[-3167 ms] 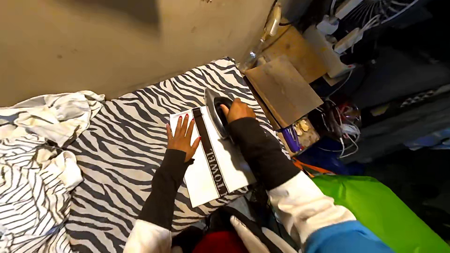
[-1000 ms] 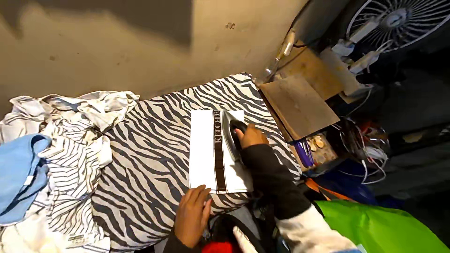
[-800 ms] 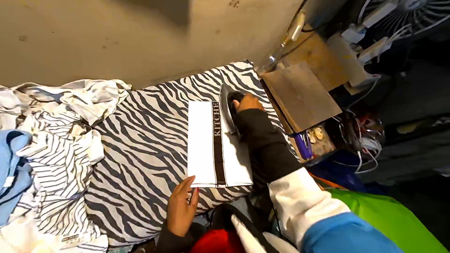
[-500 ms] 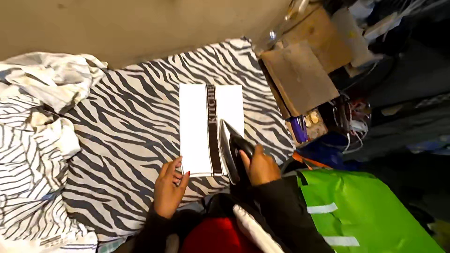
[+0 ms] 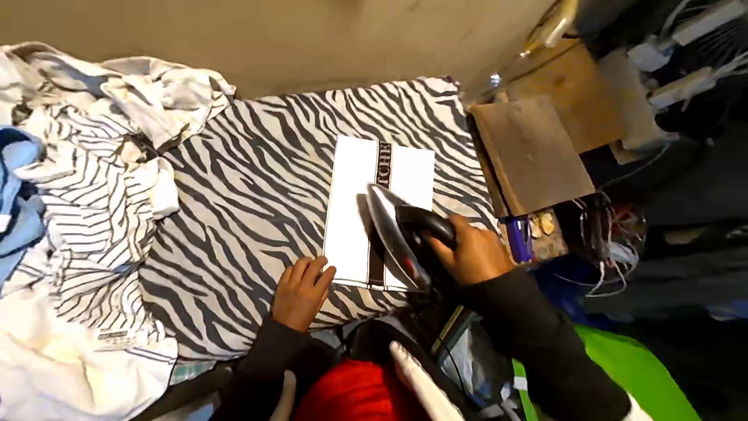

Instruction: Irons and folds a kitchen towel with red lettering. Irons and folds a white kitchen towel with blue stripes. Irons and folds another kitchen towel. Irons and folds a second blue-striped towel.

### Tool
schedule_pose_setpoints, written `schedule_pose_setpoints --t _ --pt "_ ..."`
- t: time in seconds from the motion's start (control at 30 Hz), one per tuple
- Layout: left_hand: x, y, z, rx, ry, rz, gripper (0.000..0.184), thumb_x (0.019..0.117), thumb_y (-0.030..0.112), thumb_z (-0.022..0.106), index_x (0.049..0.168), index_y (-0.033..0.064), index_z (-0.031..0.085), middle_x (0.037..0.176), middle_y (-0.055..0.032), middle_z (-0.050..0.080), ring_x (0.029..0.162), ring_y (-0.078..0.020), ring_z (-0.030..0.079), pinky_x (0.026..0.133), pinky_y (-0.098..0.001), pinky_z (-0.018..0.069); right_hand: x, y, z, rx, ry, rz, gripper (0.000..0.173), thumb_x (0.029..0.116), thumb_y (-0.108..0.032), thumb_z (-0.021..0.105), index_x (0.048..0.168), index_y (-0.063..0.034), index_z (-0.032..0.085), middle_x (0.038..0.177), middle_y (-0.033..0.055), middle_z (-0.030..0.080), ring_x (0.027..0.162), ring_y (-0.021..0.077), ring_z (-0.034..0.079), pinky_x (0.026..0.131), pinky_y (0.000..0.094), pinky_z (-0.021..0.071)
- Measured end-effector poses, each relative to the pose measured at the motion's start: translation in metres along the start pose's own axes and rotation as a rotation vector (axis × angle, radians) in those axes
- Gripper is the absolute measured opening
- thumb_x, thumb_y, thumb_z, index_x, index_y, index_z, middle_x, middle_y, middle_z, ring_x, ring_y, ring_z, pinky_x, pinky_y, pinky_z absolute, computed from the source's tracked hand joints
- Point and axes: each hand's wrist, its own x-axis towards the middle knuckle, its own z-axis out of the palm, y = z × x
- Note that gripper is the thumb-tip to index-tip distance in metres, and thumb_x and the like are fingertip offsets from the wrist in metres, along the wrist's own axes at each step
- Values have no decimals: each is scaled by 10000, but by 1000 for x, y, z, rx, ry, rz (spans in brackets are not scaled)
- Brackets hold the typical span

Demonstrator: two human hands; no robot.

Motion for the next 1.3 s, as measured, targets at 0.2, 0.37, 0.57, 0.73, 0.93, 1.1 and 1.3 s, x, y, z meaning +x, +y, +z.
schedule_pose_setpoints --t 0.2,0.37,0.57,0.73,0.93,1.1,1.3 --pt "-11 -8 3 96 122 36 200 958 135 558 911 58 737 908 -112 737 838 -309 695 704 -421 551 33 -57 21 -189 -300 -147 355 1018 -240 617 1304 -31 606 1053 286 711 1028 509 685 833 678 512" --pt "-17 9 -37 9 199 -47 233 1003 194 559 920 87 749 850 -68 731 831 -246 676 747 -360 534 17 -54 19 -260 -369 -335 356 1003 -189 616 1302 4 613 1010 317 707 977 548 685 798 695 511" --pt "-3 33 -74 -72 308 87 183 1001 189 605 940 84 742 759 -53 696 745 -201 642 734 -311 510 21 -75 19 -315 -512 -480 336 1009 -141 601 1309 9 582 1059 322 691 1027 551 665 820 691 503" --pt "-13 48 -52 -169 335 60 231 999 218 575 903 93 744 715 -35 677 721 -181 648 720 -297 530 19 -74 13 -356 -465 -476 327 1009 -113 581 1309 16 579 1040 327 691 1001 553 672 787 690 506" --pt "-23 47 17 -168 -116 58 502 974 311 581 1423 86 593 1497 -147 555 1419 -370 488 1152 -595 379 60 -65 4 -341 -302 -368 292 1001 -151 626 1273 -43 634 1034 284 714 995 523 685 787 691 511" --pt "-41 41 47 -10 -38 31 478 1008 384 481 1427 178 581 1510 -79 549 1428 -278 472 1188 -495 317 121 -54 -21 -261 -73 -117 309 1001 -174 632 1264 -12 640 1044 357 687 1008 587 659 784 740 493" --pt "-40 46 50 44 21 -32 452 974 409 484 1357 219 633 1404 -48 630 1346 -241 540 1172 -461 317 178 -108 -34 -147 -32 43 394 980 -189 657 1308 26 620 1272 331 639 1211 521 611 934 701 486"
